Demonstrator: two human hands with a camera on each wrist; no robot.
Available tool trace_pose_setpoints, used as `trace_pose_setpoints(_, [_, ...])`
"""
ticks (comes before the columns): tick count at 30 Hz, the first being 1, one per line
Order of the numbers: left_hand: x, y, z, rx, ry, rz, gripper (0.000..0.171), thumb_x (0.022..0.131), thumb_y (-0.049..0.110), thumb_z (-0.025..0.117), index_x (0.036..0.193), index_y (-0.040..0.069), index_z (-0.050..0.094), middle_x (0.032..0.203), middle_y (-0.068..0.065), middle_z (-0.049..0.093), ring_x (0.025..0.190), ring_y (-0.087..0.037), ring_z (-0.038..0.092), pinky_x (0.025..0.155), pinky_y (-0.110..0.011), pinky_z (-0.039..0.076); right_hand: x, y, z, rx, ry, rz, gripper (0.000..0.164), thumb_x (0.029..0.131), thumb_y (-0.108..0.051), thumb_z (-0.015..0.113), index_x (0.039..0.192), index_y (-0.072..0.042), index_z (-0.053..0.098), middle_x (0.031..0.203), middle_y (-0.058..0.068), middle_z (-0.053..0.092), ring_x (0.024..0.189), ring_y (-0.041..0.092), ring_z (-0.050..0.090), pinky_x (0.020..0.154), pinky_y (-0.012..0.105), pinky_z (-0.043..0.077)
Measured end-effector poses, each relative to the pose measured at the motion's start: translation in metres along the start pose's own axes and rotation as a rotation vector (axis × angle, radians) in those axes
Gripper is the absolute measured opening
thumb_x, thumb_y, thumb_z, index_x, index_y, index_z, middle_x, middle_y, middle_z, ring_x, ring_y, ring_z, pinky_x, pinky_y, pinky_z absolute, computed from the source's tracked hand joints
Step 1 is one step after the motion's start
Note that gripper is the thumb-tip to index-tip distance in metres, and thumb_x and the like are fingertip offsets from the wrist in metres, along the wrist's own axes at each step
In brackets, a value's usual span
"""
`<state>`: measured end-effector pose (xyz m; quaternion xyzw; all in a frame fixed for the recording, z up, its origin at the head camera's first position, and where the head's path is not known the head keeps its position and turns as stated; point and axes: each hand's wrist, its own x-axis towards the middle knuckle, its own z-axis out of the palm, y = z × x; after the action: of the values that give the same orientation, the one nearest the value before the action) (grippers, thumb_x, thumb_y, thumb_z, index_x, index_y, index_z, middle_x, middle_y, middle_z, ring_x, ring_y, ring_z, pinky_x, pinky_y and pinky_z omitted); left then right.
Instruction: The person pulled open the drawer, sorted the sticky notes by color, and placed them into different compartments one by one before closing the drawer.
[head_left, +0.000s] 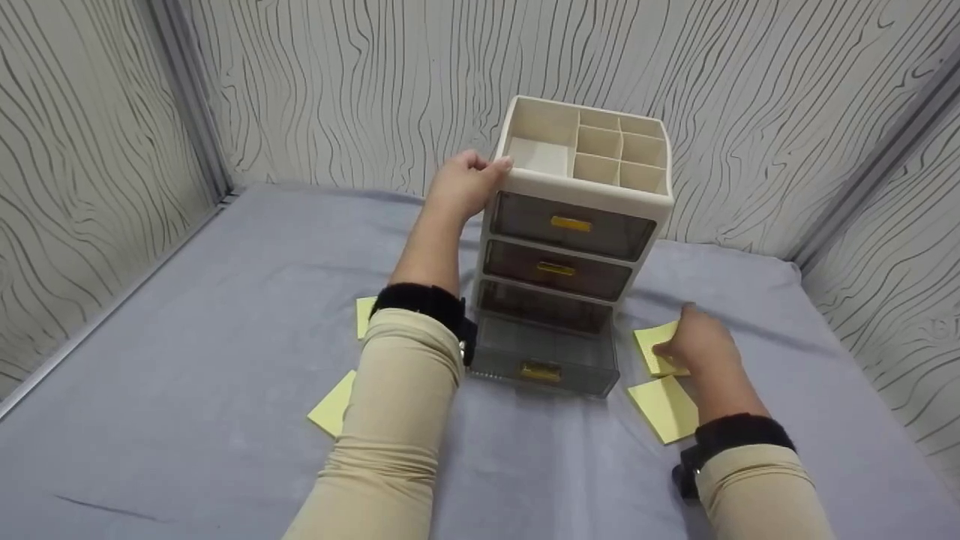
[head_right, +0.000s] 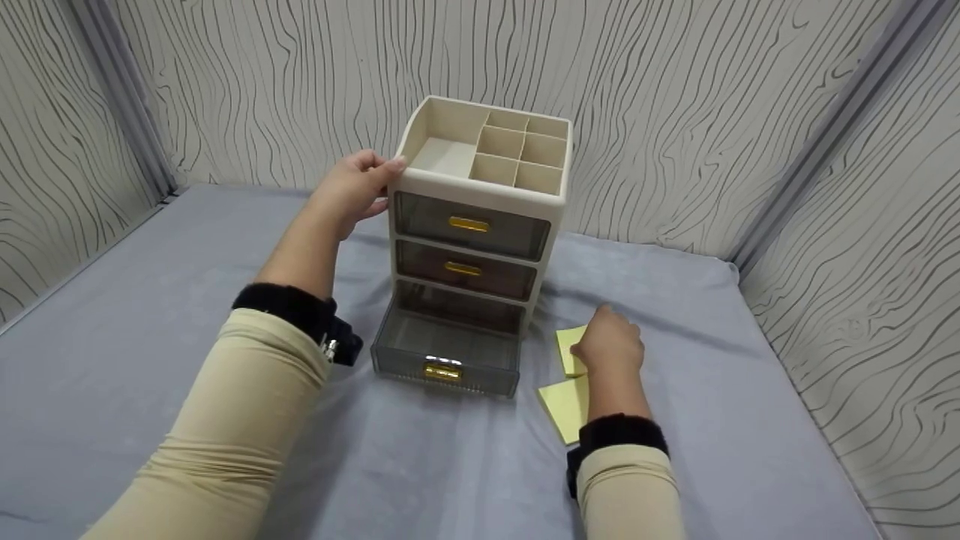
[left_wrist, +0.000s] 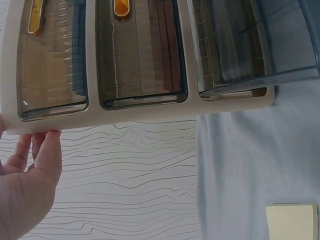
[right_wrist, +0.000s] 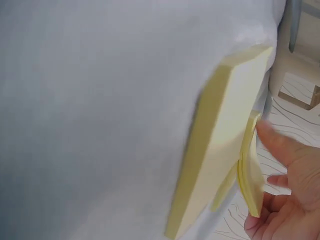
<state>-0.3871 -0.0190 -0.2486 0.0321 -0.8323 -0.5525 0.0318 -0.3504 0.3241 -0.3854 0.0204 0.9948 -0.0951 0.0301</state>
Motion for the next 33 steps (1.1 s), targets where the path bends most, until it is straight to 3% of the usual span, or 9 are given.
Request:
trace_pose_setpoints(6, [0.0,0.0,-0.001,0.003,-0.005,0.002,0.038,0.086,0.052,0.053,0.095,0.016,0.055,0.098,0.0,0.058,0.091,-0.017,0.053,0.077,-0.032,0.044,0.0,0.003,-0.006,0.04,0.022,0.066,0.044,0.077,-0.016,0.065,0.105,0.016,0.052,0.101,0.032,0.054,0.088,0.038,0.053,0.08,0.049,0.044])
trace_pose_setpoints(11, [-0.001,0.0,-0.002,0.003,-0.007,0.008,0.038,0.087,0.052,0.053,0.095,0.015,0.055,0.098,-0.001,0.058,0.091,-0.017,0.052,0.077,-0.031,0.043,0.001,0.005,-0.007,0.063,0.065,0.04,0.041,0.078,-0.017,0.061,0.103,0.015,0.054,0.101,0.033,0.055,0.09,0.042,0.053,0.08,0.051,0.043])
trace_pose_setpoints(17, [-0.001,0.0,-0.002,0.003,-0.003,0.011,0.038,0.087,0.051,0.053,0.095,0.014,0.055,0.098,-0.002,0.058,0.091,-0.018,0.053,0.078,-0.032,0.044,0.001,0.002,-0.009,0.127,0.034,0.022,0.047,0.081,-0.018,0.06,0.11,0.017,0.048,0.109,0.035,0.052,0.1,0.047,0.049,0.086,0.053,0.04])
trace_pose_setpoints(21, [-0.001,0.0,-0.002,-0.004,0.002,0.009,0.037,0.087,0.051,0.054,0.095,0.015,0.056,0.099,-0.002,0.058,0.092,-0.018,0.053,0.079,-0.032,0.044,0.002,0.0,-0.013,0.176,0.052,0.01,0.041,0.08,-0.016,0.063,0.105,0.011,0.046,0.101,0.03,0.053,0.093,0.042,0.052,0.078,0.049,0.043])
trace_pose_setpoints(27, [-0.001,0.0,-0.002,-0.003,0.005,0.007,0.037,0.086,0.051,0.054,0.097,0.015,0.056,0.101,-0.001,0.058,0.094,-0.017,0.053,0.081,-0.033,0.044,0.001,-0.006,-0.021,0.199,0.034,-0.017,0.047,0.08,-0.013,0.062,0.117,0.011,0.046,0.104,0.03,0.055,0.094,0.04,0.055,0.079,0.048,0.045])
trace_pose_setpoints(33, [-0.002,0.0,-0.001,-0.015,0.001,0.012,0.036,0.087,0.05,0.054,0.096,0.015,0.055,0.099,-0.001,0.058,0.091,-0.017,0.053,0.078,-0.032,0.044,-0.005,-0.014,-0.045,0.131,0.004,-0.124,0.031,0.08,-0.013,0.063,0.099,0.011,0.059,0.089,0.021,0.06,0.08,0.031,0.057,0.07,0.041,0.048])
